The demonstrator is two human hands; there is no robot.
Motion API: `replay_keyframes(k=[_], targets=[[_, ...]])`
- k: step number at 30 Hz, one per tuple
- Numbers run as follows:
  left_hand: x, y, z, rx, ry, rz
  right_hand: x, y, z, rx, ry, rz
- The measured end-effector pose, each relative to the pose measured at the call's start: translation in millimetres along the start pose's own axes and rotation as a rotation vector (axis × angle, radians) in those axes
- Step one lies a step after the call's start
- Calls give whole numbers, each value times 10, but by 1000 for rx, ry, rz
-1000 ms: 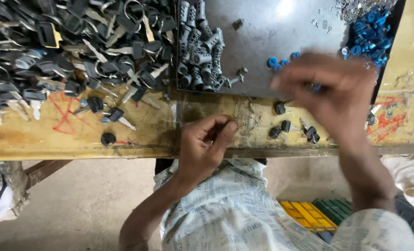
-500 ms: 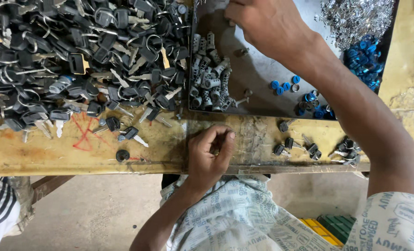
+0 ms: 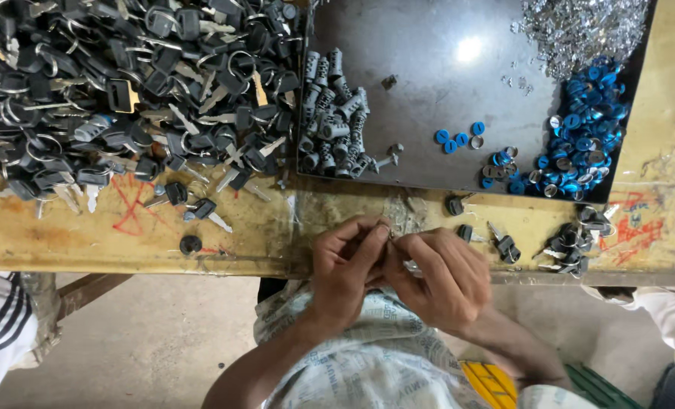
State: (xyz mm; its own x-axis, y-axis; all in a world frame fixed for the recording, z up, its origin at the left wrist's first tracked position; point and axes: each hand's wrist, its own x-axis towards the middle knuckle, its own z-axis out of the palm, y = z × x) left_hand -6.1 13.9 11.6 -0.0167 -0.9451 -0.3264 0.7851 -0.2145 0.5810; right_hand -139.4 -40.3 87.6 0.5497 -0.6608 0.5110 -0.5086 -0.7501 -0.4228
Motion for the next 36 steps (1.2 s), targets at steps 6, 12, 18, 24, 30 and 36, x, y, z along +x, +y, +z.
replay_keyframes(k=[6, 12, 18, 24, 30, 36], targets=[[-28, -105, 32, -19, 19, 31, -117, -172, 118, -52, 115, 235], [-15, -64, 31, 67, 27, 80, -142, -96, 156, -81, 205, 80], [41, -11, -48, 183, 91, 111, -99, -11, 156, 8, 97, 189], [166, 151, -141, 732, -14, 331, 23, 78, 94, 94, -46, 159], [250, 311, -213, 783, -147, 349, 12, 172, 60, 190, -83, 180], [368, 318, -214, 276, -198, -16, 190, 314, -95, 270, -222, 158]])
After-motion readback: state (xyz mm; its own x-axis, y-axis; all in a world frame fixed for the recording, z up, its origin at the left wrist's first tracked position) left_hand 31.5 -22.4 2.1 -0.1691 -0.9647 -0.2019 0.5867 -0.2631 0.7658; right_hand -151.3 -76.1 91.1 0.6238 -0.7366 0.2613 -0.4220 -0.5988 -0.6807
